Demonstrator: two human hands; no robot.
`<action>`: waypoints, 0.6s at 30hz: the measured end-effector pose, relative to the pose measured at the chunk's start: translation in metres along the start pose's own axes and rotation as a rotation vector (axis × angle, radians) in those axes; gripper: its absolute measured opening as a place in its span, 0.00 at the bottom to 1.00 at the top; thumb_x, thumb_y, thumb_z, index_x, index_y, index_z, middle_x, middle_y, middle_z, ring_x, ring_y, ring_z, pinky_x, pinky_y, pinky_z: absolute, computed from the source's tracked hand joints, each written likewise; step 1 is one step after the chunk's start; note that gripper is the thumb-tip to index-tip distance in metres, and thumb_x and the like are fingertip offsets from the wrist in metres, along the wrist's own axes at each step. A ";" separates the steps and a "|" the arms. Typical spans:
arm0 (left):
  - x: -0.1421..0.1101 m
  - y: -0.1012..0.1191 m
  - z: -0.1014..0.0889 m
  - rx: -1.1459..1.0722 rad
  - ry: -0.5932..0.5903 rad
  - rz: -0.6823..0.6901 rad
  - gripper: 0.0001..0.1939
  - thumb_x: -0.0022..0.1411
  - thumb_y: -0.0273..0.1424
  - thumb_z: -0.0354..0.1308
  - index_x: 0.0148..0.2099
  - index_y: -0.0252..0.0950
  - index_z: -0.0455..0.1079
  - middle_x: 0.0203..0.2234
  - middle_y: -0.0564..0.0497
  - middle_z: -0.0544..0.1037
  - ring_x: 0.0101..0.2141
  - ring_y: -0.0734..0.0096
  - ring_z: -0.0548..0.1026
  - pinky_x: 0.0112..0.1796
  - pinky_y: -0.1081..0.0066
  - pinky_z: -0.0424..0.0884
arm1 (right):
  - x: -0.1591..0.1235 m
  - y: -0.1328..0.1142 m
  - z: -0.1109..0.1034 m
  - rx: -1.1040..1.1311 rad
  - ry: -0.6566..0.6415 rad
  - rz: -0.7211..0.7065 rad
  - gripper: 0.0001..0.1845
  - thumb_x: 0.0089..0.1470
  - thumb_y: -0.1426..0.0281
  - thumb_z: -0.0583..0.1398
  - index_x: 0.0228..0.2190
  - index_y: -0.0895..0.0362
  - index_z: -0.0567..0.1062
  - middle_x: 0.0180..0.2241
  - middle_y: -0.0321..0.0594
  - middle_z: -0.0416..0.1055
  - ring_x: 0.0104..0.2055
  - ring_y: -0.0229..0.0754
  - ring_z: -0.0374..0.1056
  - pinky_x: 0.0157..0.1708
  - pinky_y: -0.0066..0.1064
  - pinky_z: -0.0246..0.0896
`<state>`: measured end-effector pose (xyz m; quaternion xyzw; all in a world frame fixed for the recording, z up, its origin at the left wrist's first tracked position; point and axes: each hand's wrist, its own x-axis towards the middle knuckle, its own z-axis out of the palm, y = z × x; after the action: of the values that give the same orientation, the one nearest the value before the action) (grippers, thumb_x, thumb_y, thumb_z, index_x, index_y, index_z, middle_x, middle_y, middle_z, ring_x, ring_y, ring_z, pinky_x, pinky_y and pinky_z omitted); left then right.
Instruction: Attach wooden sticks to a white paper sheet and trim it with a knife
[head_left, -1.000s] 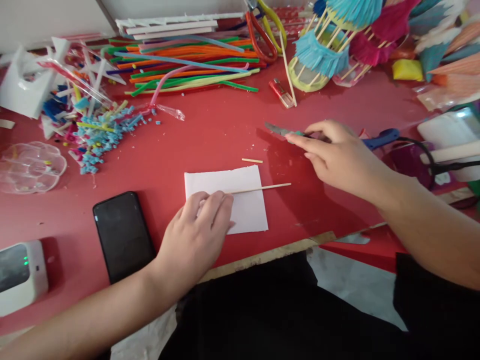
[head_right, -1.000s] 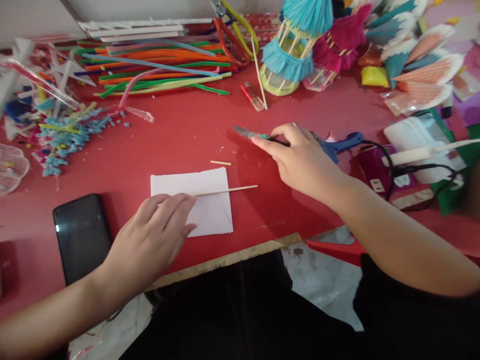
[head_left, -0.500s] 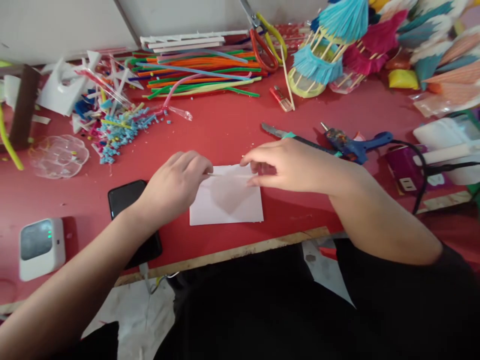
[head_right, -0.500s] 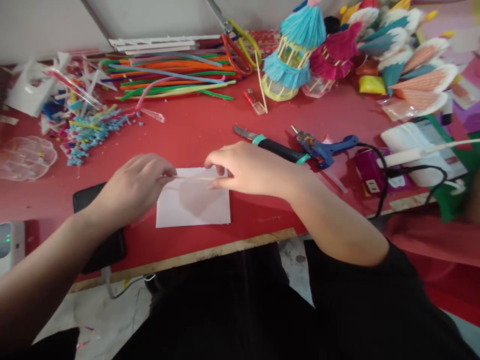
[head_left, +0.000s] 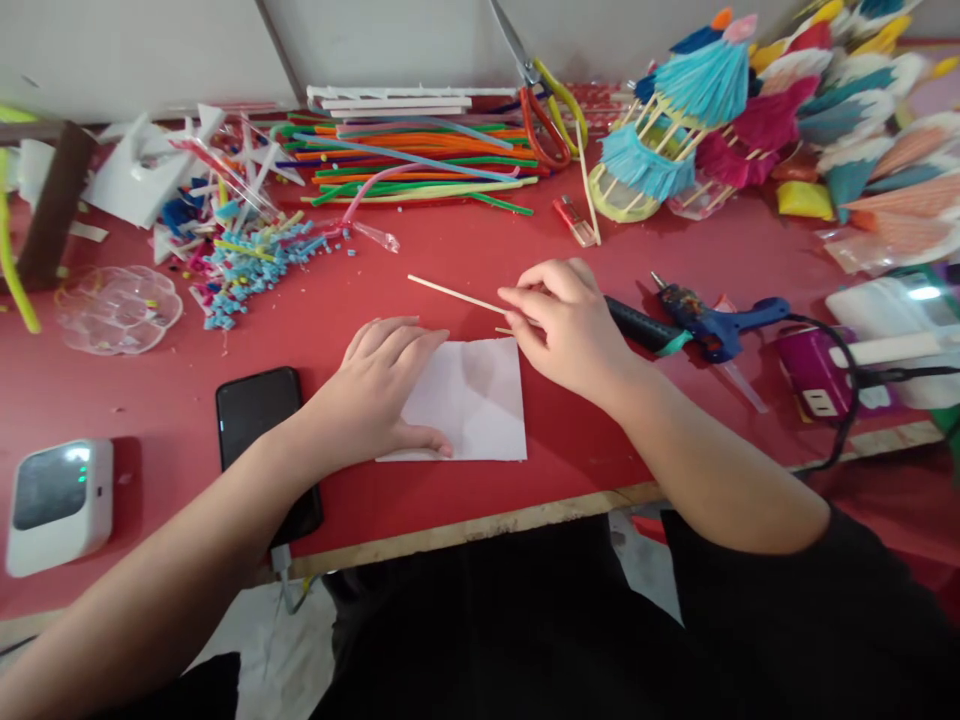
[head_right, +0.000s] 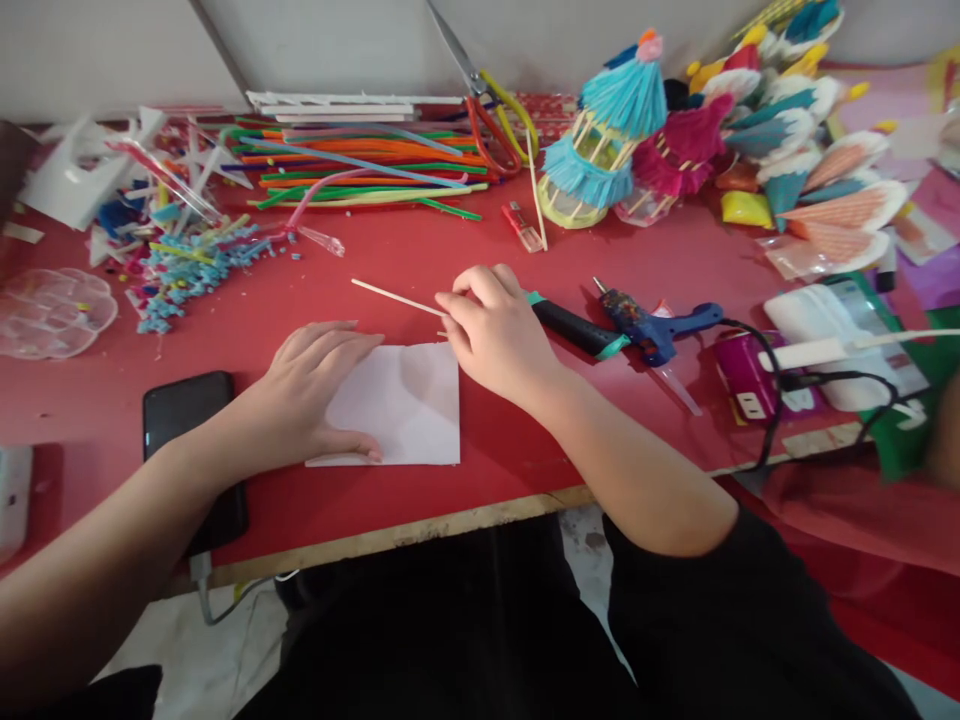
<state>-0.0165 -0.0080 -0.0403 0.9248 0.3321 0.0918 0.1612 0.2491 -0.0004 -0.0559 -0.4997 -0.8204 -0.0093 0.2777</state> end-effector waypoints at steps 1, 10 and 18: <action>0.001 -0.002 -0.002 -0.034 0.015 0.018 0.53 0.50 0.63 0.61 0.68 0.35 0.54 0.59 0.35 0.68 0.61 0.41 0.62 0.61 0.44 0.58 | 0.000 -0.003 -0.002 0.045 -0.017 -0.036 0.13 0.61 0.68 0.57 0.41 0.59 0.81 0.41 0.48 0.72 0.43 0.50 0.64 0.47 0.47 0.63; 0.007 -0.005 -0.004 -0.540 0.642 -0.136 0.37 0.55 0.48 0.68 0.63 0.45 0.60 0.61 0.43 0.66 0.59 0.52 0.68 0.50 0.59 0.75 | 0.001 -0.023 -0.018 0.775 -0.149 0.302 0.14 0.60 0.59 0.61 0.28 0.55 0.70 0.24 0.32 0.63 0.26 0.35 0.59 0.25 0.30 0.58; 0.011 -0.008 -0.009 -1.253 0.485 -0.502 0.19 0.51 0.44 0.71 0.42 0.40 0.77 0.34 0.49 0.83 0.32 0.68 0.80 0.29 0.72 0.78 | 0.005 -0.032 -0.013 1.390 -0.072 0.686 0.18 0.53 0.58 0.63 0.41 0.51 0.65 0.34 0.35 0.72 0.28 0.40 0.74 0.23 0.32 0.71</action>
<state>-0.0151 0.0076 -0.0342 0.5075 0.4461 0.4285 0.5999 0.2267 -0.0166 -0.0339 -0.4367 -0.4458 0.6104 0.4879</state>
